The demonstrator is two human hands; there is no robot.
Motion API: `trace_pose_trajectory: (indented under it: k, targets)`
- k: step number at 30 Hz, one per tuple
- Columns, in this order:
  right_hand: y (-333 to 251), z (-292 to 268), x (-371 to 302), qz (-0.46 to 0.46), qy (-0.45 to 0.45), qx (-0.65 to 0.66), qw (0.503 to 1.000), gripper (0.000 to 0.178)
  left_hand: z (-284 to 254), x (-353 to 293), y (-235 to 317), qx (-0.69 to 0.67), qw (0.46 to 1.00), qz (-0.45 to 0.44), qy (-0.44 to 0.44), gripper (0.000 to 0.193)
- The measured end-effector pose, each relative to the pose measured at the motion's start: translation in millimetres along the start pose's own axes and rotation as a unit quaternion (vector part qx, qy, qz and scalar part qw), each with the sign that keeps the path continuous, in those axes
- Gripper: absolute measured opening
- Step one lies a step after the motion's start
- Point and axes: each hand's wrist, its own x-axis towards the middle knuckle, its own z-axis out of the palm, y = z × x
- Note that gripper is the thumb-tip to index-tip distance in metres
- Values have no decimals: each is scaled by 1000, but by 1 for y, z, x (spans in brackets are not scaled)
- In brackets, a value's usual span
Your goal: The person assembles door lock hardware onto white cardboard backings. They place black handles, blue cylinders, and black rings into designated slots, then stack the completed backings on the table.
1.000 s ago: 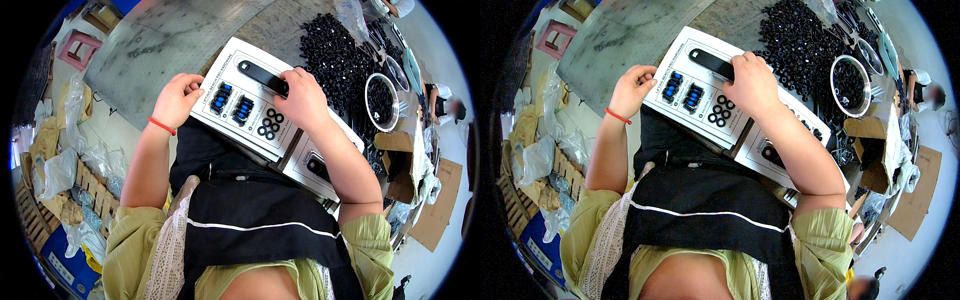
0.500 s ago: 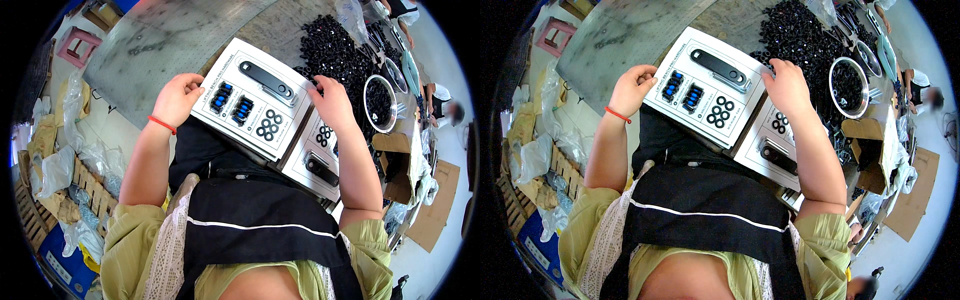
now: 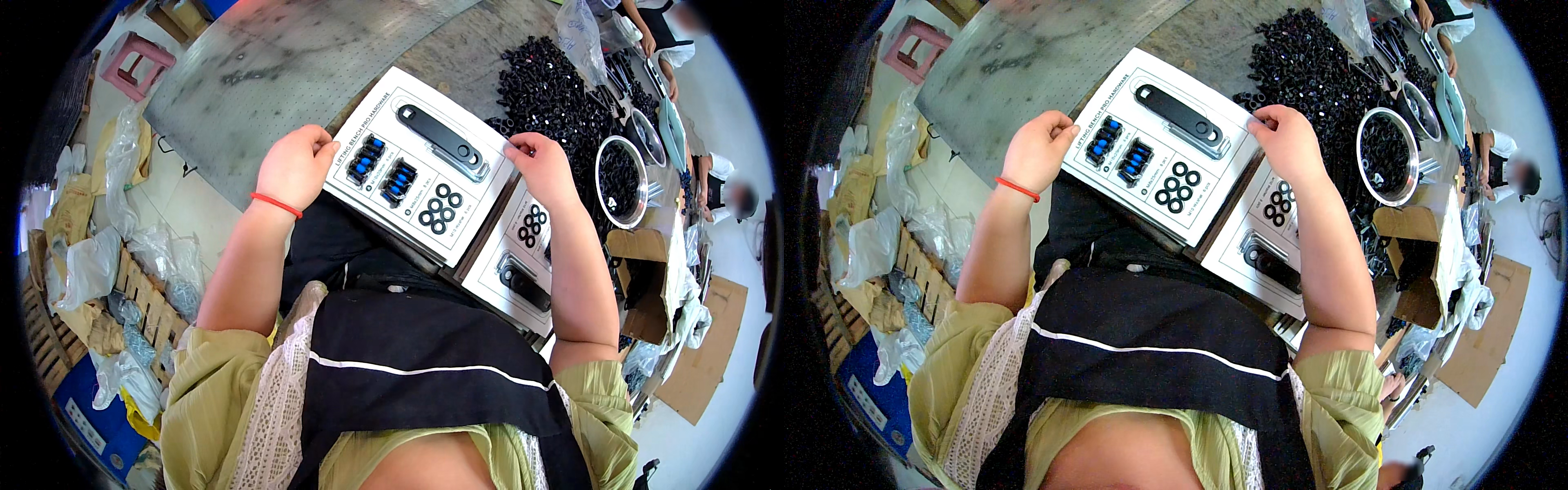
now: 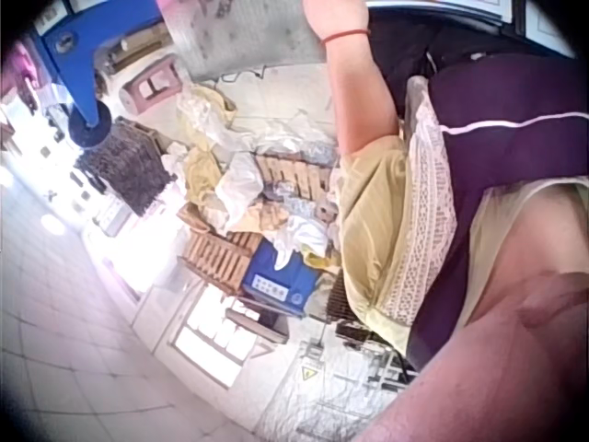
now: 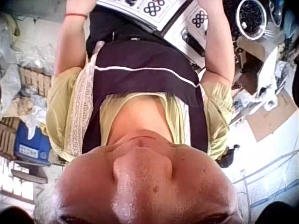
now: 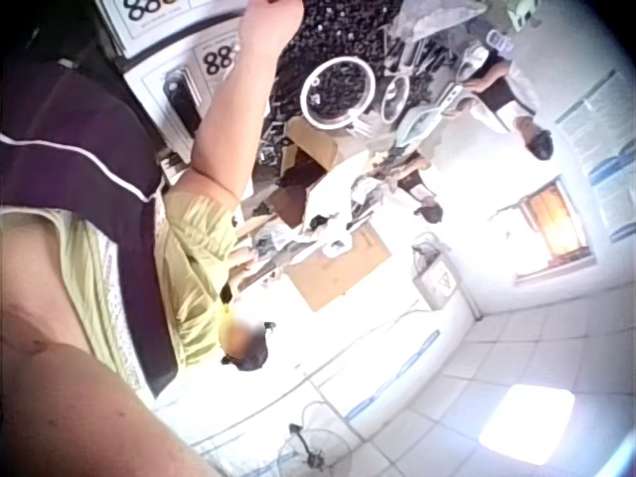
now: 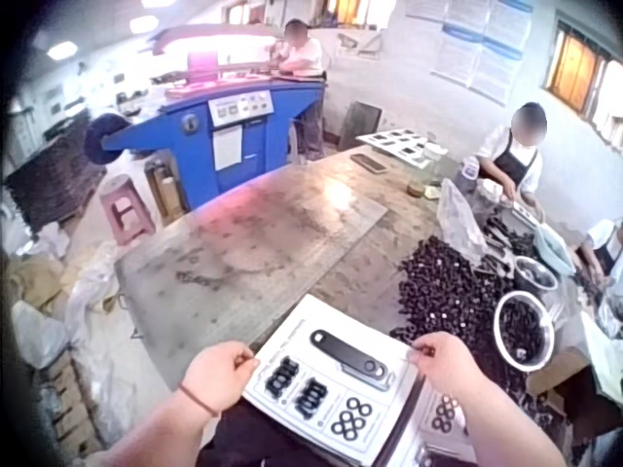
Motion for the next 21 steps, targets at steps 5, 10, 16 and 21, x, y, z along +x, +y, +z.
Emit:
trace_pose_trajectory:
  k: [5,10,16,21]
  targets:
    - [4,0,1,9,0,10,1000,28,1,-1,4,-21,1000,-13,3,24]
    - [10,2,3,9,14,58,998,28,5,-1,-1,-67,998,-13,16,25]
    - [-3,0,6,10,14,89,996,30,-4,-5,-5,-95,994,-10,49,27]
    - [-37,-4,25,3,5,154,988,29,-27,-5,-12,-153,985,-17,84,27]
